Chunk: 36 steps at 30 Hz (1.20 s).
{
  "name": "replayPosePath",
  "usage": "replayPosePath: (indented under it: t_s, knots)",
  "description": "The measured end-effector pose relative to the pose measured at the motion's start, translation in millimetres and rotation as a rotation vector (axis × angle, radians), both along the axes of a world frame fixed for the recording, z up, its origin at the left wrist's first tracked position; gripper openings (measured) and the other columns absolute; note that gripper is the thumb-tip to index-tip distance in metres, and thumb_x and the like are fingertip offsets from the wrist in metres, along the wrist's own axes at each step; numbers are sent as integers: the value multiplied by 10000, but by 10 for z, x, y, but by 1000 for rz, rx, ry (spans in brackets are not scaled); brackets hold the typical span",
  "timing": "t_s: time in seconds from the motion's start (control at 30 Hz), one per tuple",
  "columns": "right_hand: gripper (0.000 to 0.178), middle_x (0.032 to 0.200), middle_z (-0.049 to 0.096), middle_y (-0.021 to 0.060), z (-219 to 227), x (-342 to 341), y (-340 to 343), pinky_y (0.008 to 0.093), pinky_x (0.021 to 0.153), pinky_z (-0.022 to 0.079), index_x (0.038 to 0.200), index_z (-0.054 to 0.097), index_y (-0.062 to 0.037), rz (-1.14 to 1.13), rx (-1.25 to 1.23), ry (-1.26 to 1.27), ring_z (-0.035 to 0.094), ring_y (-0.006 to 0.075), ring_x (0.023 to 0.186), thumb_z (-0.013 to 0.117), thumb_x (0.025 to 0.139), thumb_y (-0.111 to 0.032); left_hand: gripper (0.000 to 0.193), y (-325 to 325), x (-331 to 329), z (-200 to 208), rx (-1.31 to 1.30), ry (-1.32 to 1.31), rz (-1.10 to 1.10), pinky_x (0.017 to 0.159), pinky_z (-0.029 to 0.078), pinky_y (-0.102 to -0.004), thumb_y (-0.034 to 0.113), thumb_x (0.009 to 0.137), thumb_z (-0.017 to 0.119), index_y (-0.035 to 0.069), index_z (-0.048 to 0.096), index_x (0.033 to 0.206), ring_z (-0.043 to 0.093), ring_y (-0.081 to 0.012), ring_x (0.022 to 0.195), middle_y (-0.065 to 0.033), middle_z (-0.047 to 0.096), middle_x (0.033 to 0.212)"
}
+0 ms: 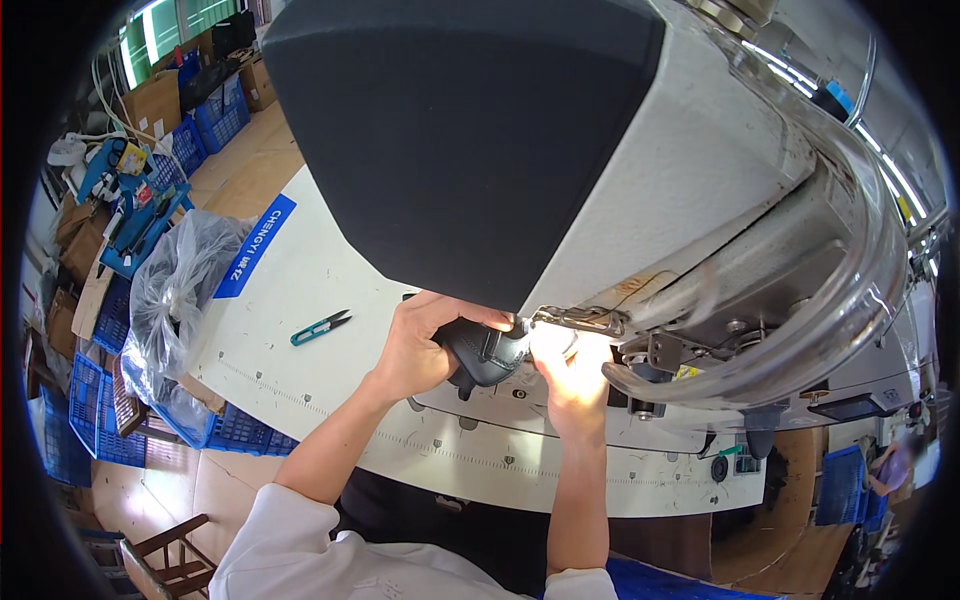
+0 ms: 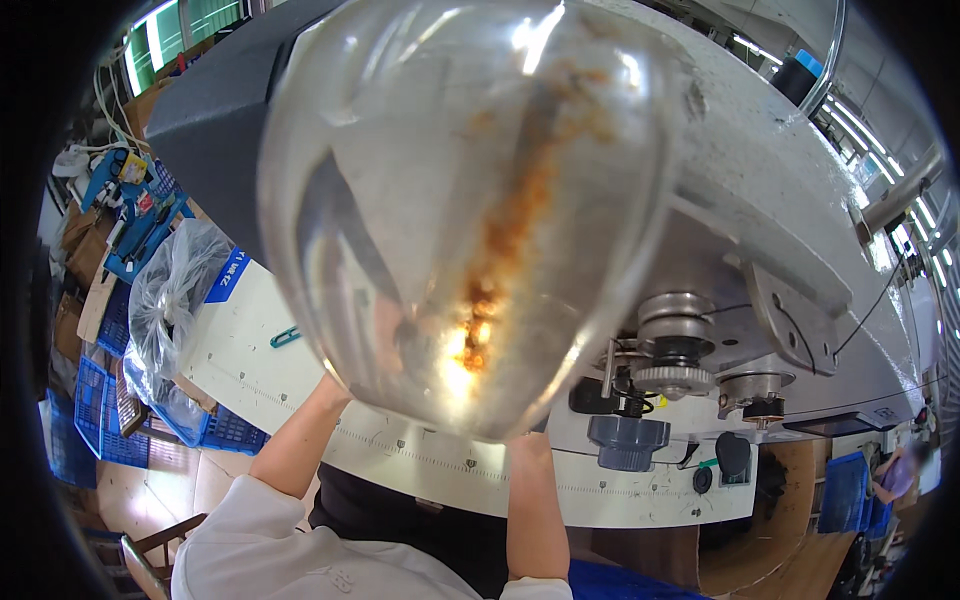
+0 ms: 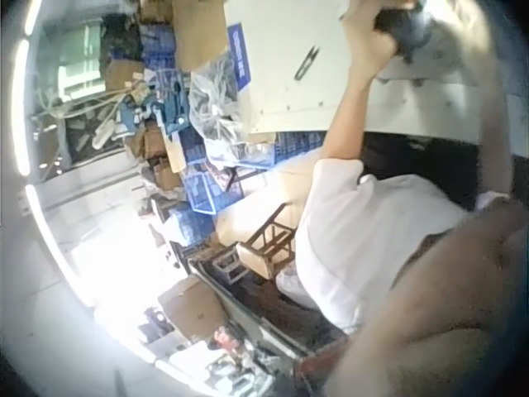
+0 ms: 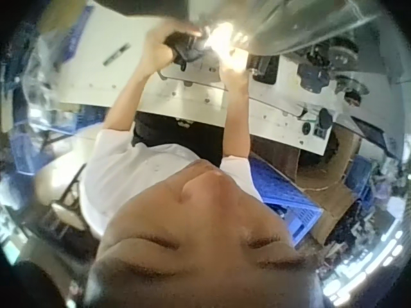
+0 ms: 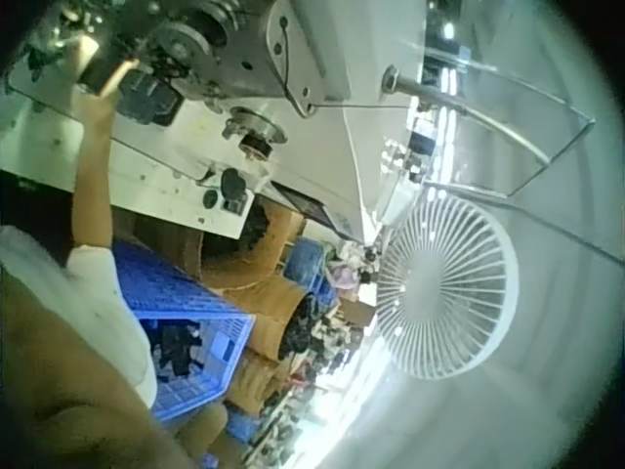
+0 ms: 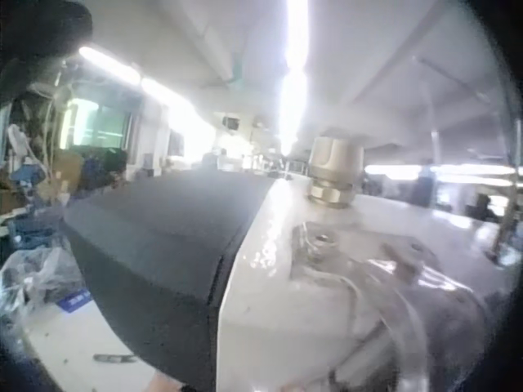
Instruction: The person sews shoe upper components using a sewing machine, feeding and turning the material under the needle by hand, and trims threads using thread snips.
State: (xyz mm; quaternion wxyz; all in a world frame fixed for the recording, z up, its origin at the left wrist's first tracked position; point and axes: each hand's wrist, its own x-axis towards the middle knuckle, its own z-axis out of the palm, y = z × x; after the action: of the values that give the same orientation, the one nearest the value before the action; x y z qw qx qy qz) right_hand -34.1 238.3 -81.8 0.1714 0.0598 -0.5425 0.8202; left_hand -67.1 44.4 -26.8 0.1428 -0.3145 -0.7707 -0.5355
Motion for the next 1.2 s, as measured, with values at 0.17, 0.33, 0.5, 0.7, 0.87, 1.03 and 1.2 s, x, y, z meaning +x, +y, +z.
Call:
replayPosePath:
  t_s: [0.17, 0.33, 0.5, 0.7, 0.87, 1.03, 1.2]
  knots:
    - [126, 702, 507, -11, 22, 55, -75, 227, 549, 348, 757, 538, -27, 55, -271, -174, 440, 64, 618, 609, 849, -76, 440, 12, 153, 116, 231, -97, -27, 826, 502, -286, -166, 568, 631, 96, 702, 915, 620, -189, 942, -20, 703, 966]
    - [77, 720, 513, -7, 299, 116, -171, 226, 557, 356, 816, 536, -27, 135, -268, -163, 450, 65, 630, 598, 856, -50, 438, 16, 197, 167, 237, -65, 14, 821, 505, -288, -170, 564, 628, 91, 701, 908, 615, -189, 931, -15, 701, 962]
    - [66, 767, 568, 32, 243, 147, -119, 266, 572, 392, 792, 551, 4, 72, -301, -240, 491, 93, 662, 609, 822, 5, 411, 45, 167, 83, 147, -184, 28, 798, 503, -294, -153, 575, 625, 82, 706, 902, 614, -195, 907, -30, 690, 938]
    - [110, 780, 559, 51, 275, 142, -123, 273, 599, 402, 756, 534, 21, 21, -244, -200, 490, 102, 685, 633, 803, 26, 381, 108, 226, 128, 202, -18, 125, 787, 503, -299, -138, 577, 634, 53, 699, 900, 627, -228, 891, -75, 652, 952]
    - [129, 827, 553, 46, 488, 141, -185, 272, 637, 423, 770, 532, 8, -18, -203, -276, 506, 114, 728, 652, 820, 6, 375, 95, 227, 128, 212, -3, 127, 775, 509, -299, -152, 593, 618, 41, 689, 906, 637, -236, 871, -82, 646, 957]
    - [34, 857, 593, 18, 56, 21, -4, 253, 734, 460, 865, 614, -2, 38, -367, -255, 547, 94, 788, 640, 846, -10, 394, 128, 156, 51, 205, -105, 105, 775, 509, -297, -175, 601, 596, 29, 675, 928, 638, -237, 876, -91, 638, 970]
    - [27, 826, 619, 5, -99, -11, 87, 255, 729, 467, 867, 637, -9, 30, -251, -335, 551, 80, 761, 649, 848, -25, 409, 203, 162, 83, 211, 40, 201, 764, 490, -275, -203, 580, 566, 10, 657, 917, 626, -246, 865, -97, 621, 958]
